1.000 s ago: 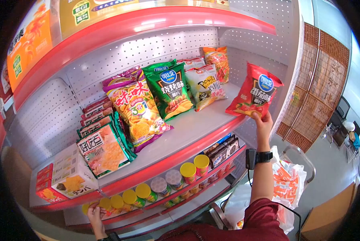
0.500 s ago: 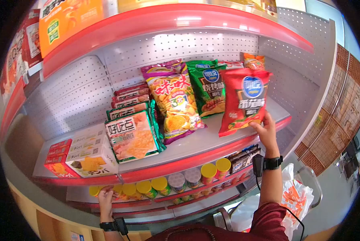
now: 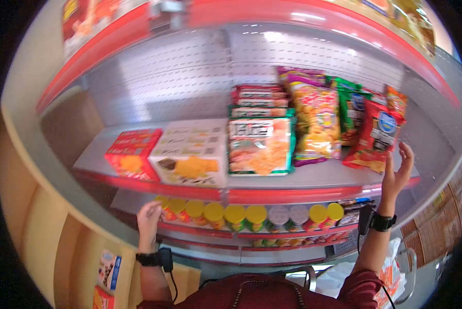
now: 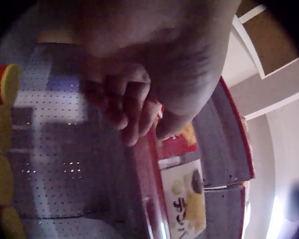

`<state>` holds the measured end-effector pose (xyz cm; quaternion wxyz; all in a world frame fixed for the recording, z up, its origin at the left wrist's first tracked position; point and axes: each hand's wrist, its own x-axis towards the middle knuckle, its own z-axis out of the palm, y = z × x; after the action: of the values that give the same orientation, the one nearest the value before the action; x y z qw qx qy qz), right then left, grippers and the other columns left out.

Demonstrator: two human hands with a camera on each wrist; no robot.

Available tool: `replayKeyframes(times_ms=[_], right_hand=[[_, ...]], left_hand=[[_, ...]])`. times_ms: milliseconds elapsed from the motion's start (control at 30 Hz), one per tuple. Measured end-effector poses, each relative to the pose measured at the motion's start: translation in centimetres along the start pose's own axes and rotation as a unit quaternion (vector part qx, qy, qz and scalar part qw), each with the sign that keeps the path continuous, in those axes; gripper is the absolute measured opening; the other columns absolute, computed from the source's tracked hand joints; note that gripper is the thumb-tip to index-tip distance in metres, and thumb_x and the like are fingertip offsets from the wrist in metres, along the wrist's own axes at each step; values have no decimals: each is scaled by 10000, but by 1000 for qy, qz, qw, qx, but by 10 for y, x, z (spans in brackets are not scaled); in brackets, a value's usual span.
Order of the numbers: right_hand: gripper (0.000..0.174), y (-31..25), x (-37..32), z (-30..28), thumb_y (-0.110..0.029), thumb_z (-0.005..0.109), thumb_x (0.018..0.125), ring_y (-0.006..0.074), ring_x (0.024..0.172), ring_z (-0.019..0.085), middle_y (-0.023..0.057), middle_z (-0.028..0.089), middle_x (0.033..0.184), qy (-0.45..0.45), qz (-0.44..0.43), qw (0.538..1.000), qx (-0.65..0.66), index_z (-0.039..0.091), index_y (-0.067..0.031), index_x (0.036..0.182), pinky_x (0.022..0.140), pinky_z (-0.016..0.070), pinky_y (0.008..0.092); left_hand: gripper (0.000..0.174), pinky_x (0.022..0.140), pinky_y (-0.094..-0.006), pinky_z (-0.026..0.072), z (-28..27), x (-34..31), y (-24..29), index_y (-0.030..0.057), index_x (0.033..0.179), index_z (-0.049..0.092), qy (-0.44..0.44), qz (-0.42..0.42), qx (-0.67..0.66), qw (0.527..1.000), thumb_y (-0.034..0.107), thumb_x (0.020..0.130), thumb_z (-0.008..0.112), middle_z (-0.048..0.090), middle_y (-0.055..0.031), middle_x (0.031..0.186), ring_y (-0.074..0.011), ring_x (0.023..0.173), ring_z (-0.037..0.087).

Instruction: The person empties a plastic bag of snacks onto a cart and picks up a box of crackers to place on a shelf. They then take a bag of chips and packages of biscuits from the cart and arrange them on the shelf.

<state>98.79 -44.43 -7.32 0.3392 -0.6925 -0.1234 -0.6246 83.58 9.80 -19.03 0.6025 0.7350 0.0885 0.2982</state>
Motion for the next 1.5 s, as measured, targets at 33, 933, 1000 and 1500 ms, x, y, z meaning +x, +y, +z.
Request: replayKeyframes(times_ms=[33,933,1000,1500], right_hand=[[416,-17,1,12,-55,655,708,227,1035,480,107,519,1101,-9,3,1000,19,491,-19,1088,898,349,325],[1080,-316,-17,271,-582,610,609,412,1235,215,359,232,1274,-753,-252,607,3,134,111,1288,1022,202,385],[1087,-333,-23,285,-580,614,605,416,1243,197,361,222,1278,-750,-260,608,16,129,112,1289,1023,200,391],[1169,-351,-27,295,-759,505,561,441,1265,86,331,104,1338,-759,-252,598,49,97,12,1340,1022,162,461]], left_hand=[[114,541,-205,411,-10,6,5,17,908,561,36,25,-6,999,95,827,542,572,-31,694,-88,590,521],[959,939,-621,184,-75,181,129,266,1281,354,-266,162,509,802,299,431,797,383,-41,1299,-268,1213,313],[987,945,-631,157,-85,179,137,283,1280,348,-245,86,517,816,256,407,807,389,-16,1294,-263,1214,313],[701,1010,-468,143,-99,197,118,119,1293,334,-71,13,436,897,625,812,269,314,-100,1343,-310,1259,242]])
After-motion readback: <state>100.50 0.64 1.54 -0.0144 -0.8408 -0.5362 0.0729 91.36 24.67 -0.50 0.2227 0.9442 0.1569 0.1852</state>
